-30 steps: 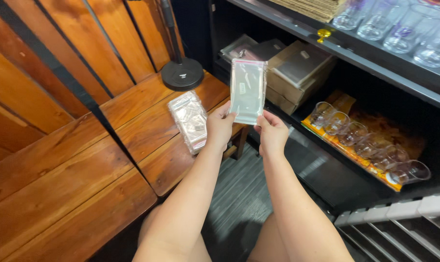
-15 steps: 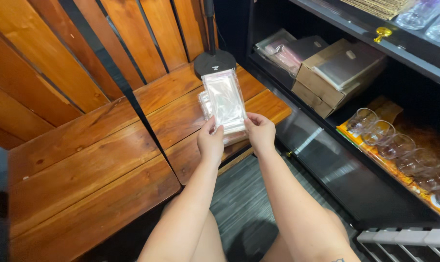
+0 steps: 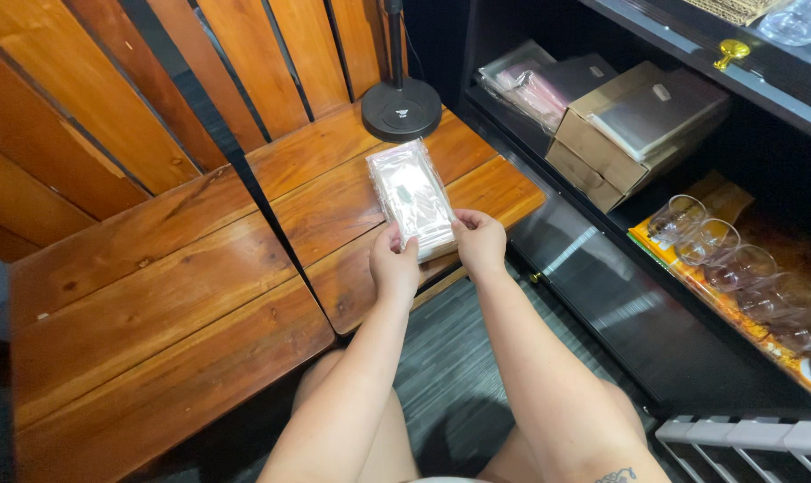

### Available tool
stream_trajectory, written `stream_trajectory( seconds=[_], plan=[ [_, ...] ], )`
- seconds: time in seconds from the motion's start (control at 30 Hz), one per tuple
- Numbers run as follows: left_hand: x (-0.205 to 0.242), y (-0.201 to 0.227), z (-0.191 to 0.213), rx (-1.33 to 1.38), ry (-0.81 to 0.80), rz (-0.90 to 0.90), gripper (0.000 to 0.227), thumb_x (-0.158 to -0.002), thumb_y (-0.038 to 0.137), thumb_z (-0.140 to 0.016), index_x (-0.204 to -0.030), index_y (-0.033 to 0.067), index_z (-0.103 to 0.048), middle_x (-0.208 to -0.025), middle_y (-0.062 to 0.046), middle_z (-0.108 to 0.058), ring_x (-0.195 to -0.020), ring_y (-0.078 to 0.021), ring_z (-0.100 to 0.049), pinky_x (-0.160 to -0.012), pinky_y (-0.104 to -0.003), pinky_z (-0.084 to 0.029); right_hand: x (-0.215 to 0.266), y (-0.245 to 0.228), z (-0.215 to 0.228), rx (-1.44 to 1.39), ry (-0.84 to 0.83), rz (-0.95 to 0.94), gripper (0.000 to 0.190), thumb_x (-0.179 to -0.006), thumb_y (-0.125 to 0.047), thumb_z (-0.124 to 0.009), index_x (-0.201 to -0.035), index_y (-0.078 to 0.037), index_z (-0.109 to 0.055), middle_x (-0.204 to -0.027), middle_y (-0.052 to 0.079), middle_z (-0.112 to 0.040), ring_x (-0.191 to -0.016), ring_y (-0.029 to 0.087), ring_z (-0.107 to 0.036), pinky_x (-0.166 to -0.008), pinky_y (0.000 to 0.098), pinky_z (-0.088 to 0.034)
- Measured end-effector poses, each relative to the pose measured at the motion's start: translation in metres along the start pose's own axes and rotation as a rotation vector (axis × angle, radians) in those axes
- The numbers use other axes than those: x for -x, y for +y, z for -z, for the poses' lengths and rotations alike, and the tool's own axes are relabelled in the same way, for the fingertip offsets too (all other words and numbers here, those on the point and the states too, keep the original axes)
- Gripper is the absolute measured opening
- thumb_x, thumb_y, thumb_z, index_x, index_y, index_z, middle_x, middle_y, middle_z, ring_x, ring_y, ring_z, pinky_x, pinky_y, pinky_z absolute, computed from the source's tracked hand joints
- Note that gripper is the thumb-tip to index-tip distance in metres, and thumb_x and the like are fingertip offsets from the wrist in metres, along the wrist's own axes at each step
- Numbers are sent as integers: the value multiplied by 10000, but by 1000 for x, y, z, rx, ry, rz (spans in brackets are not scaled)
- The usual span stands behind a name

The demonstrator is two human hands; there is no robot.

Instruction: The person takes stacks of plastic-wrapped items from a shelf and places them on a wooden bench. Then the person takes small clear glasses from a shelf and places them in a row on the bench.

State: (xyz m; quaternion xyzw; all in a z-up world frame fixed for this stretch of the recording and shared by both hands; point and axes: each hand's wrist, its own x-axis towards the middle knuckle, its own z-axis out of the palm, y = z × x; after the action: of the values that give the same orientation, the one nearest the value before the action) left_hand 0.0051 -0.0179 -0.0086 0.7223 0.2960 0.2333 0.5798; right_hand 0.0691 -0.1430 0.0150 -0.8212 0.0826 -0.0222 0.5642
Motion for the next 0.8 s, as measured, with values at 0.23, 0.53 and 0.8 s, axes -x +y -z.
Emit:
stream_trajectory(
  seconds=[0.23, 0.53, 0.8],
  plan=[
    [-2, -4, -2, 3, 9, -27, 509, -782, 112, -844, -1272, 52, -717, -1155, -91, -713, -1098, -195, -702, -979, -277, -553, 3, 5, 4, 28, -22, 3, 252, -887, -193, -795, -1136, -163, -814, -956, -10, -791, -945, 122, -743, -846, 276, -562],
    [10, 14, 9, 3, 23, 7, 591, -755, 132, -856, -1320, 71, -692, -1177, -97, -693, -1109, -203, -698, -984, -282, -561, 32, -17, 22, 62, -32, 29, 295, -924, -229, -755, -1217, -215, -789, -1072, 30, -791, -1101, 184, -730, -970, 334, -552],
    [7, 11, 9, -1, -1, -4, 528, -769, 117, -851, -1274, 30, -722, -1147, -148, -717, -1105, -256, -710, -941, -287, -589, 32, -9, 23, 75, -68, -4, 304, -980, -301, -686, -1269, -249, -768, -1115, 21, -795, -1189, 204, -694, -1032, 353, -532]
  ],
)
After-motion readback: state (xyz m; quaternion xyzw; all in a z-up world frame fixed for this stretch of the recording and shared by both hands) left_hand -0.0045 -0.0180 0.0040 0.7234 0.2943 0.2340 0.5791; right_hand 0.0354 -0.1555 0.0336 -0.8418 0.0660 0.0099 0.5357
